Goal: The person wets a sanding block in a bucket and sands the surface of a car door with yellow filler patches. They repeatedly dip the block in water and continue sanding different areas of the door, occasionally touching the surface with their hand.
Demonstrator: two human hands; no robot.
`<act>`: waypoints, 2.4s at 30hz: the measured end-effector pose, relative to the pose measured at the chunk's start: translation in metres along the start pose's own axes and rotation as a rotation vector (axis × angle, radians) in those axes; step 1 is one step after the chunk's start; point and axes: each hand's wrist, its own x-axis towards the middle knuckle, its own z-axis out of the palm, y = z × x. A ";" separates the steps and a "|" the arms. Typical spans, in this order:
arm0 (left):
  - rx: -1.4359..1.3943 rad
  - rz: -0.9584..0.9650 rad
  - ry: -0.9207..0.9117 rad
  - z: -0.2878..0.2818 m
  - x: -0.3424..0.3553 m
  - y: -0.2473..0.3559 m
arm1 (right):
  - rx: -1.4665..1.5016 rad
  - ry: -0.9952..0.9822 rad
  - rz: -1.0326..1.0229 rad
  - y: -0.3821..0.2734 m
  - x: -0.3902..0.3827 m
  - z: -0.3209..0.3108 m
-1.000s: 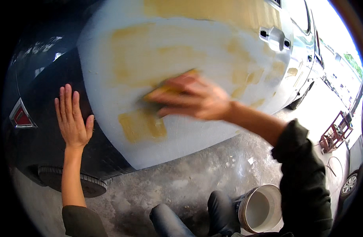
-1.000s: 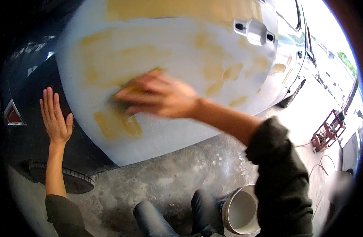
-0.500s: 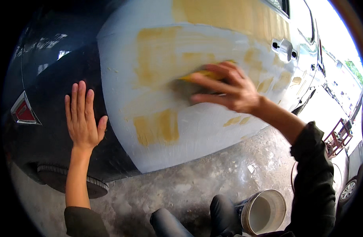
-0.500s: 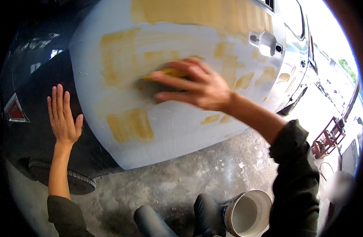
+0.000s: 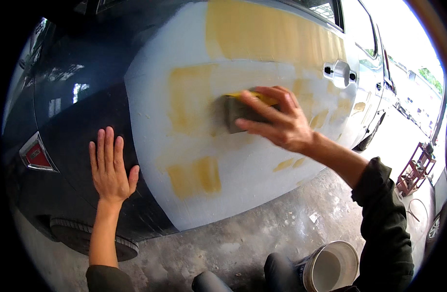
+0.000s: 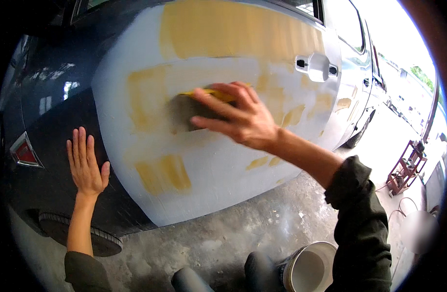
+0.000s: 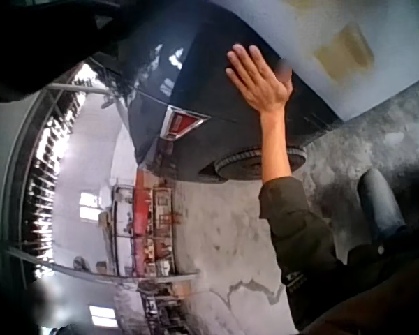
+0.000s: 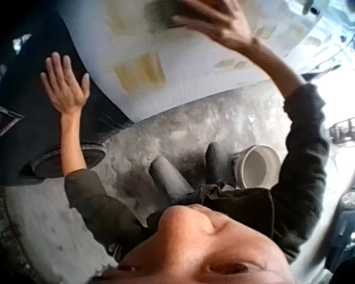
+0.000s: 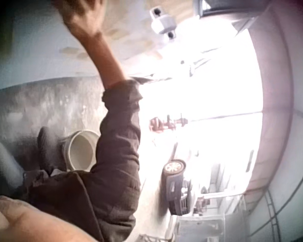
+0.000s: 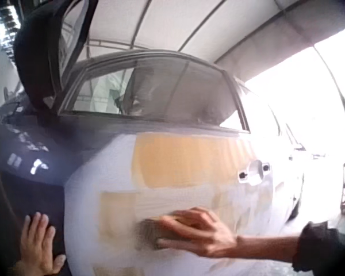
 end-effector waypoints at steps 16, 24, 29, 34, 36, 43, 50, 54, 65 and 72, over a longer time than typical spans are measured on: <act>-0.031 -0.011 0.005 0.008 0.002 0.005 | -0.081 0.020 0.049 -0.022 0.102 0.003; -0.080 -0.039 0.003 0.007 -0.019 -0.001 | 0.049 0.075 0.104 -0.006 0.033 -0.006; -0.082 -0.053 -0.007 0.007 -0.027 0.001 | 0.146 0.143 0.134 -0.047 0.134 0.013; -0.069 -0.049 -0.027 0.005 -0.022 0.003 | 0.055 0.242 0.260 -0.080 0.131 0.028; -0.071 -0.046 -0.046 0.005 -0.027 0.002 | 0.089 0.228 0.214 -0.082 0.116 0.034; -0.095 -0.045 -0.003 0.008 -0.023 0.000 | 0.060 0.299 0.287 -0.080 0.163 0.034; -0.073 -0.037 -0.018 0.007 -0.027 -0.002 | -0.046 0.299 0.269 -0.065 0.180 0.038; -0.086 -0.042 -0.006 0.009 -0.021 0.002 | 0.002 0.223 0.175 -0.079 0.120 0.032; -0.073 -0.022 -0.029 0.006 -0.030 -0.003 | 0.013 0.111 0.110 -0.024 0.094 0.016; -0.094 -0.039 0.003 0.009 -0.023 0.004 | 0.002 0.219 0.189 -0.087 0.116 0.038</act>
